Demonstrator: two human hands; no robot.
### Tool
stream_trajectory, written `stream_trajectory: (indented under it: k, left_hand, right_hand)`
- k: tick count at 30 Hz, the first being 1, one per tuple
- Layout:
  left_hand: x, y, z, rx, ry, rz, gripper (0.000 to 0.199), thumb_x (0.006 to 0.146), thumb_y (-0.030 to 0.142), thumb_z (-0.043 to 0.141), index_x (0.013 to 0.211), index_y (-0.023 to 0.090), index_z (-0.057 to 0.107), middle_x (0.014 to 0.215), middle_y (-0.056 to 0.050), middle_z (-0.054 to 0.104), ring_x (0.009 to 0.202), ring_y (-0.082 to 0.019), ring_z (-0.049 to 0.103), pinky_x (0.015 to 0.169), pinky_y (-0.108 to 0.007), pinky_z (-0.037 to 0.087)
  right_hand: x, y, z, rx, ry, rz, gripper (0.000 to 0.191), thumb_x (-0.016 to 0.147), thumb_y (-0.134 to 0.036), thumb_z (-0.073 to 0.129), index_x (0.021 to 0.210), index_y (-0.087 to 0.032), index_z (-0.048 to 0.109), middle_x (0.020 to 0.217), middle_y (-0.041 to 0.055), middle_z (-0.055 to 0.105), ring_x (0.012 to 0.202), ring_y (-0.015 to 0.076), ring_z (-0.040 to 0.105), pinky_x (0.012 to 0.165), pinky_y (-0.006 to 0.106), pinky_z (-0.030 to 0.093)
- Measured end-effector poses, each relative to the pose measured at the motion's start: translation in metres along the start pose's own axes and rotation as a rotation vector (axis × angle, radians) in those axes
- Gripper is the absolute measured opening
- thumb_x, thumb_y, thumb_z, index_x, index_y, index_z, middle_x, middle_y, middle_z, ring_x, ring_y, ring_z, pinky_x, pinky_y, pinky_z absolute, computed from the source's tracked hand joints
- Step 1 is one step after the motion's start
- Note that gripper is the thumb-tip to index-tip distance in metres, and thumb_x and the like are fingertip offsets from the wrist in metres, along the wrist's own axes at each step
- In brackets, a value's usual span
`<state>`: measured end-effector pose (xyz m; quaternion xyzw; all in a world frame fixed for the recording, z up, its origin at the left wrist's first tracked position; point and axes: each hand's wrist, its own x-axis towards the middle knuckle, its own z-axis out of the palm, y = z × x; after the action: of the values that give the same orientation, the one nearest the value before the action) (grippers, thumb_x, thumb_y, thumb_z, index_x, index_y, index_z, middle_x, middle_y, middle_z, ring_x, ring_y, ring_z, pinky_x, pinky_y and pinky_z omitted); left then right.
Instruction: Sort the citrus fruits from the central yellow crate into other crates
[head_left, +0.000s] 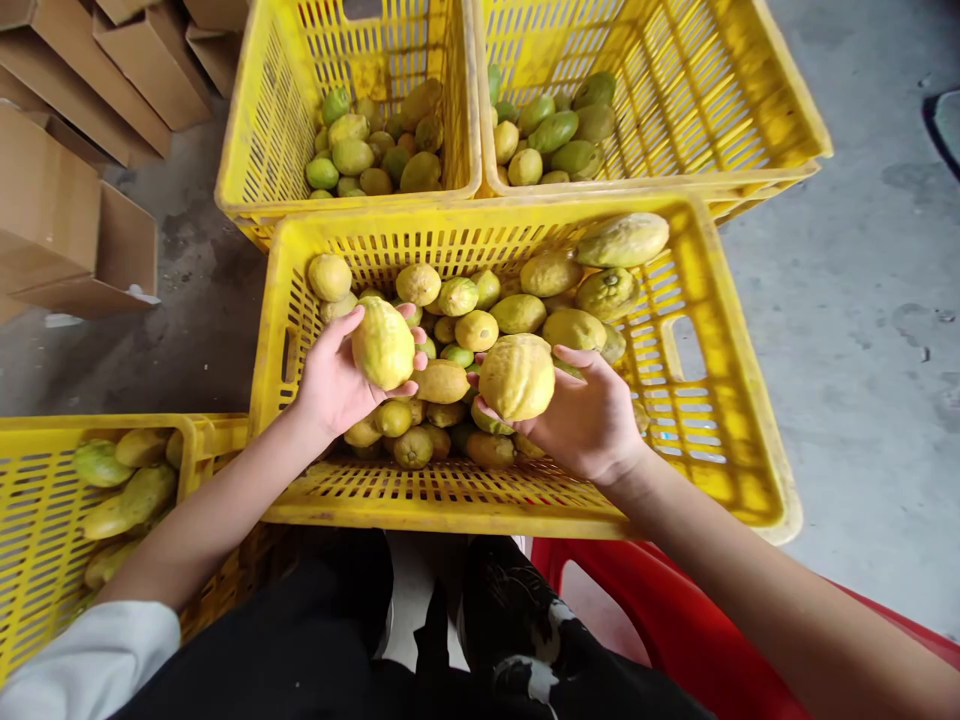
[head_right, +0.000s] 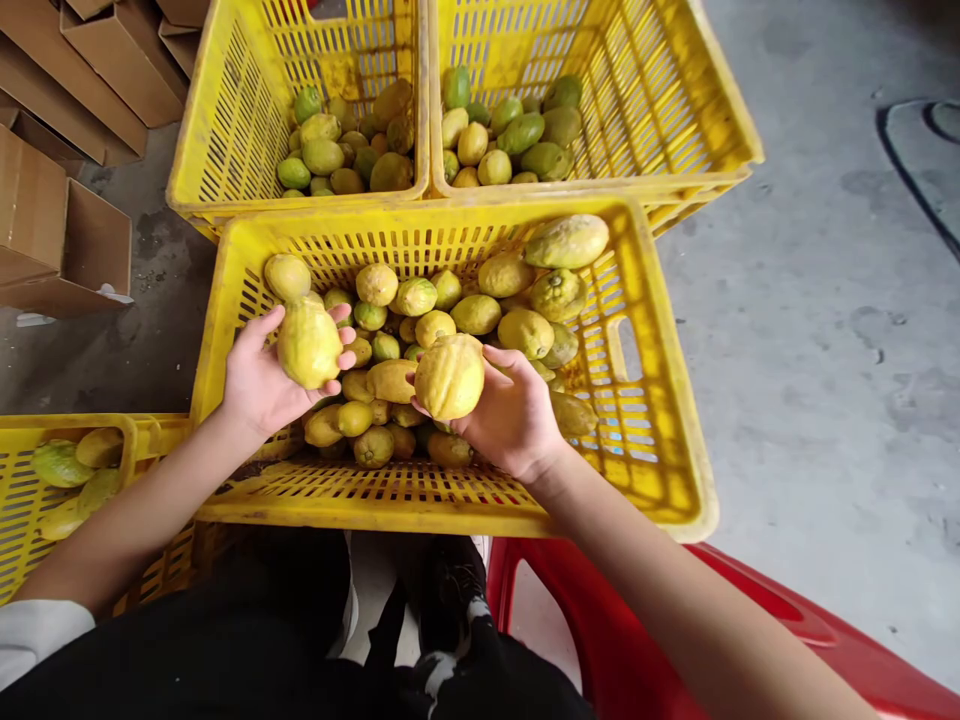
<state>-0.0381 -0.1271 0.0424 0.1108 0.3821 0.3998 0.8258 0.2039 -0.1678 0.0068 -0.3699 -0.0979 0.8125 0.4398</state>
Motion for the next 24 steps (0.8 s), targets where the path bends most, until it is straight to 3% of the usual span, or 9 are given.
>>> stream_trajectory:
  k: [3,5,10,13,16,19,21,24]
  left_hand:
    - [0.0,0.0,-0.001,-0.004,-0.011,-0.024,0.052,0.095,0.037,0.041,0.138,0.01,0.055,0.106,-0.015,0.073,0.086,-0.026,0.076,0.059,-0.031,0.064]
    - [0.0,-0.001,0.0,-0.005,-0.009,-0.02,0.051,0.095,0.031,0.04,0.139,0.01,0.053,0.111,-0.017,0.073,0.091,-0.027,0.077,0.058,-0.028,0.063]
    - [0.0,-0.001,0.001,0.018,-0.052,-0.024,0.034,0.097,0.034,0.05,0.125,0.016,0.056,0.089,-0.01,0.072,0.065,-0.019,0.072,0.04,-0.017,0.051]
    - [0.0,-0.001,0.0,0.042,-0.078,-0.055,0.028,0.095,0.038,0.057,0.115,0.018,0.057,0.082,-0.006,0.068,0.058,-0.016,0.069,0.039,-0.017,0.051]
    - [0.001,-0.002,-0.003,0.071,-0.115,-0.041,0.022,0.093,0.035,0.061,0.107,0.019,0.059,0.083,-0.005,0.068,0.06,-0.015,0.069,0.045,-0.019,0.055]
    - [0.002,-0.003,-0.005,0.055,-0.102,-0.023,0.024,0.093,0.037,0.061,0.106,0.017,0.063,0.083,-0.006,0.069,0.061,-0.015,0.068,0.049,-0.021,0.055]
    - [0.004,-0.002,-0.005,0.022,-0.06,-0.021,0.031,0.095,0.041,0.055,0.111,0.016,0.065,0.085,-0.009,0.07,0.065,-0.018,0.07,0.053,-0.024,0.057]
    - [0.004,-0.001,-0.002,-0.017,0.0,-0.013,0.041,0.098,0.041,0.045,0.125,0.015,0.063,0.097,-0.013,0.074,0.084,-0.026,0.076,0.063,-0.031,0.062]
  right_hand:
    - [0.0,0.0,0.002,0.024,-0.044,0.005,0.034,0.079,-0.037,0.062,0.108,-0.021,0.069,0.112,0.0121,0.078,0.125,0.0398,0.068,0.098,0.065,0.059]
    - [-0.001,0.0,0.002,0.026,-0.056,0.012,0.037,0.077,-0.035,0.061,0.111,-0.02,0.069,0.11,0.0126,0.077,0.122,0.0397,0.068,0.099,0.066,0.058]
    - [-0.003,-0.001,-0.002,-0.002,-0.07,0.057,0.037,0.078,-0.04,0.071,0.11,-0.021,0.071,0.094,0.0085,0.078,0.089,0.0306,0.077,0.095,0.06,0.062]
    - [-0.003,-0.001,-0.004,-0.01,-0.072,0.083,0.038,0.079,-0.044,0.078,0.109,-0.023,0.07,0.091,0.0062,0.078,0.079,0.025,0.076,0.085,0.051,0.067]
    - [-0.002,-0.002,-0.006,0.001,-0.033,0.08,0.037,0.079,-0.044,0.081,0.106,-0.021,0.07,0.093,0.0065,0.079,0.078,0.0236,0.077,0.073,0.04,0.069]
    - [0.0,-0.003,-0.007,0.02,0.012,0.078,0.034,0.084,-0.045,0.076,0.106,-0.019,0.072,0.095,0.0093,0.079,0.079,0.0256,0.077,0.066,0.037,0.068]
    - [0.001,-0.003,-0.008,0.024,0.025,0.086,0.034,0.088,-0.047,0.07,0.107,-0.019,0.073,0.099,0.0118,0.079,0.085,0.029,0.078,0.07,0.04,0.068]
    - [0.001,-0.001,-0.007,0.039,-0.005,0.058,0.035,0.085,-0.042,0.065,0.11,-0.018,0.072,0.11,0.0134,0.078,0.103,0.0353,0.076,0.089,0.054,0.065]
